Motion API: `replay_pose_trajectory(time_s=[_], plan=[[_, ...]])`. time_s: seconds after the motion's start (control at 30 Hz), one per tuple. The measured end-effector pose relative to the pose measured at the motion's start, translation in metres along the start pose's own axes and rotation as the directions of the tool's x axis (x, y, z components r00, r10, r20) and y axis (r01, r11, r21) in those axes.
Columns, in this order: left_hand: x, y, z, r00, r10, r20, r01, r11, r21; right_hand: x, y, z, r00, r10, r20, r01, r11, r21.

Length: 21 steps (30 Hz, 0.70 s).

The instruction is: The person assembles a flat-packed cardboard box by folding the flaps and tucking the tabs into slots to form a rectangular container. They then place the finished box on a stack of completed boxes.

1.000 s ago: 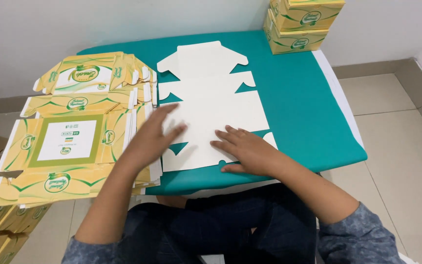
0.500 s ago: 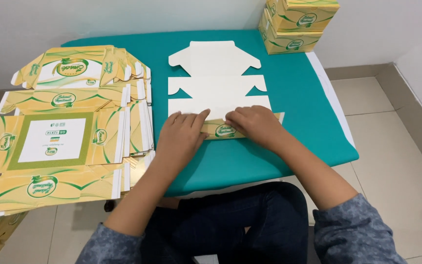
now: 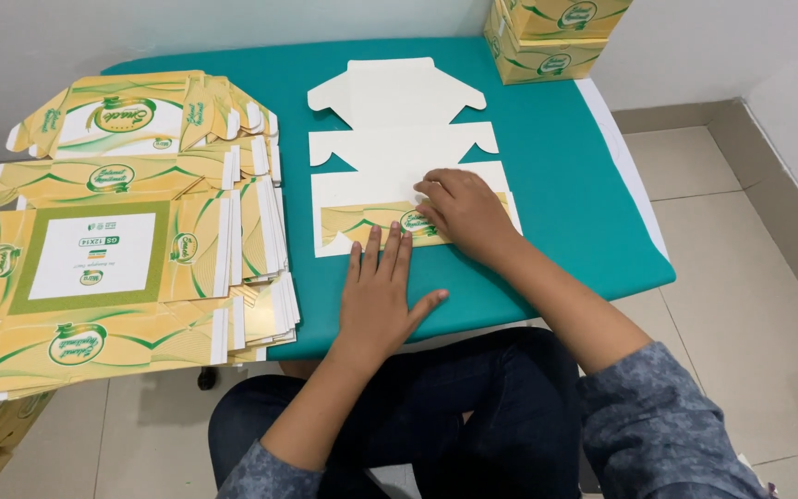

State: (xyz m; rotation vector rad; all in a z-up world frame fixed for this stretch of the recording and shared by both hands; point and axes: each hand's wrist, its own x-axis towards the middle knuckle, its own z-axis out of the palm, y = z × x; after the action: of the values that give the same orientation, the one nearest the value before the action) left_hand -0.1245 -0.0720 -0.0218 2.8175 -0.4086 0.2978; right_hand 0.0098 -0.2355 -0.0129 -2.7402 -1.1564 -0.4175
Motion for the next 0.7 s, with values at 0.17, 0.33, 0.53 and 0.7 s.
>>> replay_pose_trajectory(time_s=[0.17, 0.33, 0.53, 0.7], plan=[[0.001, -0.01, 0.011, 0.996, -0.06, 0.069, 0.067, 0.991, -0.114, -0.042, -0.043, -0.035, 0.972, 0.02, 0.235, -0.073, 0.973, 0.219], [0.002, -0.007, 0.02, 0.992, -0.082, 0.097, 0.082, 0.997, 0.005, -0.055, -0.05, -0.026, 0.934, 0.021, 0.357, -0.075, 0.987, 0.141], [0.001, 0.011, 0.011, 0.991, 0.032, 0.129, -0.033, 0.999, 0.005, -0.048, -0.052, -0.032, 0.899, 0.048, 0.435, -0.17, 0.954, 0.248], [0.005, 0.015, 0.014, 0.993, -0.049, 0.11, 0.051, 0.999, -0.015, -0.056, -0.047, -0.012, 0.94, 0.059, 0.335, -0.126, 0.975, 0.183]])
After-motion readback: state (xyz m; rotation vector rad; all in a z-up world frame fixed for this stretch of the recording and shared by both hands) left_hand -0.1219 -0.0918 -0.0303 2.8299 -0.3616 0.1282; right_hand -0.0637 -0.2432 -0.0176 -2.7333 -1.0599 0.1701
